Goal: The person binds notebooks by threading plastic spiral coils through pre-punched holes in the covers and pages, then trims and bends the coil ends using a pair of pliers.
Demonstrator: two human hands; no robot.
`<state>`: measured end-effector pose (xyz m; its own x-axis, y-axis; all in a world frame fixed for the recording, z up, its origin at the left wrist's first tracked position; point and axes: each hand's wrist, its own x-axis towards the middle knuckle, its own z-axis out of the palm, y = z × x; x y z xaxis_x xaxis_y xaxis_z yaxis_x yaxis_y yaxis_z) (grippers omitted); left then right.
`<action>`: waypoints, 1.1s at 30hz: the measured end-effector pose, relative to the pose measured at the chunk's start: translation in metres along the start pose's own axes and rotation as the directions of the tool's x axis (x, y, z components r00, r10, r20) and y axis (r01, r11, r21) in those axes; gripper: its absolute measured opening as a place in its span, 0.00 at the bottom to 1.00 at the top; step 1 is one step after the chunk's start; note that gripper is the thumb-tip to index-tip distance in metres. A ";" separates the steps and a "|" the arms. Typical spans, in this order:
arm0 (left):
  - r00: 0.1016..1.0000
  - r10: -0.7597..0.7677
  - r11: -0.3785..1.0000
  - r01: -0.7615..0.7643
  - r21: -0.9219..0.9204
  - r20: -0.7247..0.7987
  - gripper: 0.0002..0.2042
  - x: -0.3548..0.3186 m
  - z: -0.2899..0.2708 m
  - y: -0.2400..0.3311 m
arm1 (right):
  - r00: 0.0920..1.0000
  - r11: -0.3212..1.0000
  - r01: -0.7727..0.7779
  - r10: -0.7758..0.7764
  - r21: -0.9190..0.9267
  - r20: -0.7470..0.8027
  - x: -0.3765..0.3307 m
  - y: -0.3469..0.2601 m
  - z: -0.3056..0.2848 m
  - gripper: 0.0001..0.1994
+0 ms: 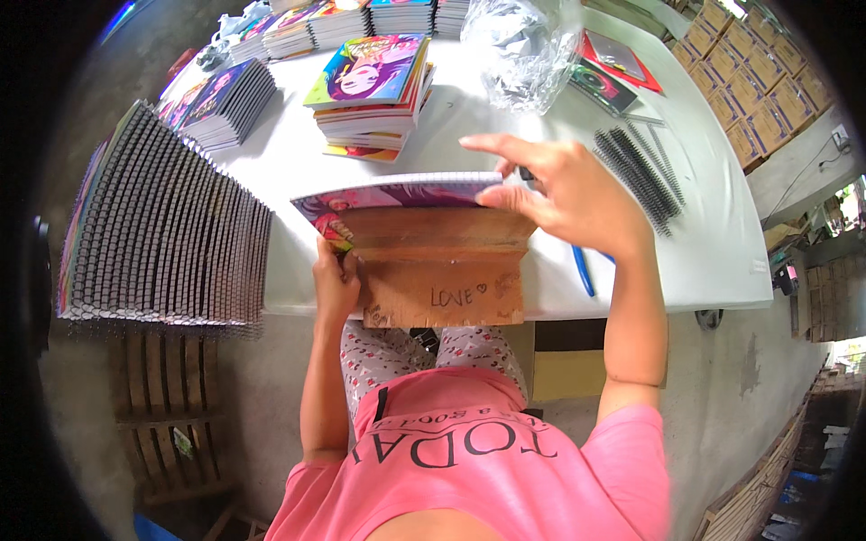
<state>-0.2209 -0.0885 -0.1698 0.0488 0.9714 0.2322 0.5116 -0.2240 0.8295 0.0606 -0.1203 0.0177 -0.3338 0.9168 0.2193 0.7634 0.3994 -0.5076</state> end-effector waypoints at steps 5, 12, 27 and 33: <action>0.936 0.266 0.920 -0.173 0.353 -0.233 0.21 -0.002 -0.009 0.001 | 0.982 0.952 -0.130 0.161 0.279 -0.094 -0.030 0.036 0.013 0.30; 0.814 0.580 0.750 -0.532 0.392 -0.005 0.40 0.002 0.020 0.151 | 0.866 0.844 -0.385 0.471 0.374 -0.172 -0.066 0.055 0.083 0.25; 0.729 0.679 0.684 -0.585 0.436 -0.085 0.19 0.019 0.046 0.134 | 0.974 0.858 -0.094 0.185 0.505 -0.133 -0.052 0.022 0.021 0.18; 0.733 0.670 0.700 -0.570 0.432 -0.117 0.19 0.020 0.053 0.134 | 0.935 0.925 0.018 0.120 0.381 -0.335 -0.034 0.024 0.036 0.08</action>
<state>-0.1054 -0.0953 -0.0810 0.2777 0.5534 0.7853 0.7003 -0.6762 0.2289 0.0706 -0.1415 -0.0321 -0.0351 0.9055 0.4230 0.4894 0.3846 -0.7827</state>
